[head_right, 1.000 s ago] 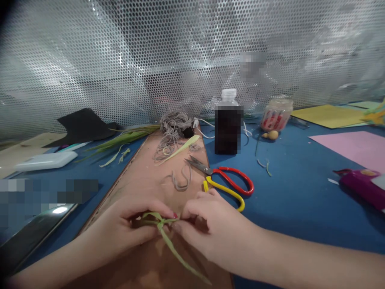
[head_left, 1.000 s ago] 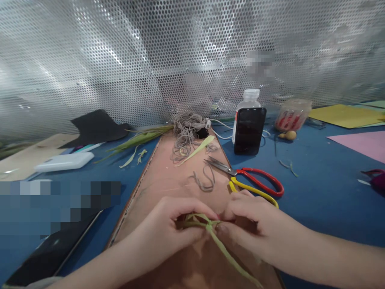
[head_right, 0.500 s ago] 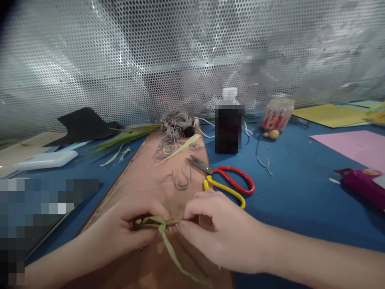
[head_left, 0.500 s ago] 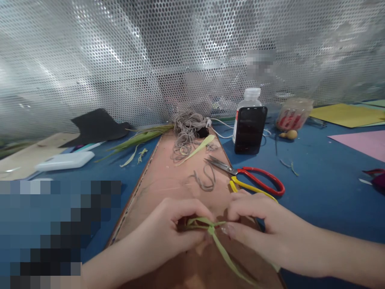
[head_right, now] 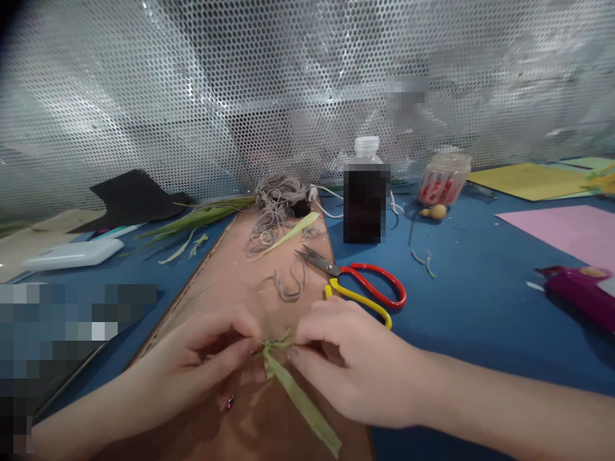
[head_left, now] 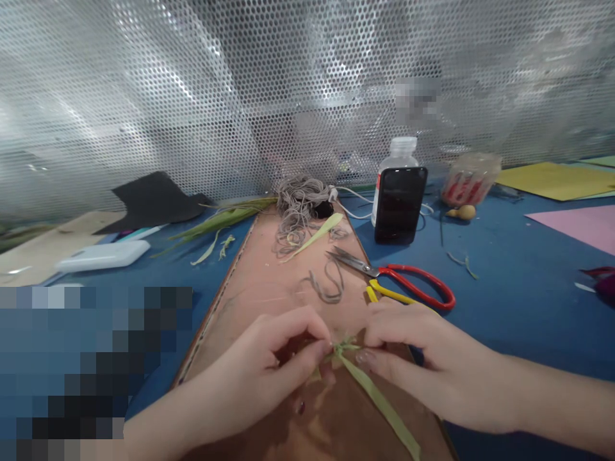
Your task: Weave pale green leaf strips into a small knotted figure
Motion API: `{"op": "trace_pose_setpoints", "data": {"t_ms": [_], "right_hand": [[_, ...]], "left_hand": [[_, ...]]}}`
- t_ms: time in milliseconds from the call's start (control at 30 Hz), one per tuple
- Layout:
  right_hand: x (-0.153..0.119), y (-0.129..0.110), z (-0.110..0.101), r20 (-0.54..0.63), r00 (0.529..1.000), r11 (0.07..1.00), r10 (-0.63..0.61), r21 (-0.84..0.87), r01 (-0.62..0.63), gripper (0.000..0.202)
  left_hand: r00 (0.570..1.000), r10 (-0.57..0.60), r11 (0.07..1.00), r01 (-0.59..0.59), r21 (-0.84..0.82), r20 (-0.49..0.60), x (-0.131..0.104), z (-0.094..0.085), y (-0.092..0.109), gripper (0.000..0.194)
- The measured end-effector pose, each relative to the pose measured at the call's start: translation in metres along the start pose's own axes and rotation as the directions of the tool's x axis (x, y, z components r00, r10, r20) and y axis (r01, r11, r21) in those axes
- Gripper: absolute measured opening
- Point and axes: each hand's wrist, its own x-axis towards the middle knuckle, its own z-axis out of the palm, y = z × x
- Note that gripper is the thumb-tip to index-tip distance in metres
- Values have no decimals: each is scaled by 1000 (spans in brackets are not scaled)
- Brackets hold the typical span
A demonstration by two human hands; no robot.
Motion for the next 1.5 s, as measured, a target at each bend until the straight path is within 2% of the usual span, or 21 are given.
{"op": "trace_pose_setpoints", "data": {"t_ms": [100,200,367,467,533,600,667,700,767,900,1000,1067,1133,1200,1333,1500], "right_hand": [[1,2,-2,-3,999,999,-32,-8,32,25],[1,2,-4,5,999,999,-41,-15,41,24],[2,0,-6,15,999,999,-44,-18,44,24],[2,2,-4,1,1000,999,-30,-29,30,26],[2,3,-1,-111,993,997,-26,-69,19,19],[1,4,1,-292,953,985,-82,-170,32,7],[0,3,4,-405,894,953,-192,-296,70,6],[-1,2,5,-411,881,938,-233,-334,92,6],[-2,1,8,-368,890,928,-268,-346,136,9],[-3,0,12,-288,930,942,-227,-307,134,10],[-2,0,9,-221,961,966,-165,-233,112,12],[-1,0,6,-190,973,980,-129,-172,96,15],[0,0,3,-170,979,988,-108,-130,86,17],[2,1,1,-153,984,991,-93,-106,77,19],[4,3,0,-124,989,995,-78,-73,69,19],[3,5,-4,-109,988,993,-108,-66,101,20]], "left_hand": [[999,53,989,-51,141,-12,-1,-1,1,19],[993,119,939,-106,326,-23,-2,-2,2,16],[985,168,912,-146,383,-24,-1,-2,1,15],[990,135,943,-115,311,-42,0,0,-2,14],[997,50,984,-39,176,-61,1,1,-4,16],[996,-30,999,32,24,-82,2,2,-5,21],[993,-63,995,56,-77,-95,3,3,-4,23],[993,-72,992,62,-113,-94,4,4,-3,23],[991,-109,982,96,-163,-73,4,5,1,22],[981,-194,960,184,-212,-25,2,7,4,21],[990,-116,983,102,-152,-84,3,6,0,20],[988,10,1000,-11,-5,-157,4,4,-3,17],[963,167,976,-132,172,-210,7,2,-4,15],[936,274,936,-206,286,-220,8,1,-5,15],[932,306,902,-217,373,-196,9,-1,-6,16],[934,316,886,-228,404,-167,7,-4,-3,17]]}}
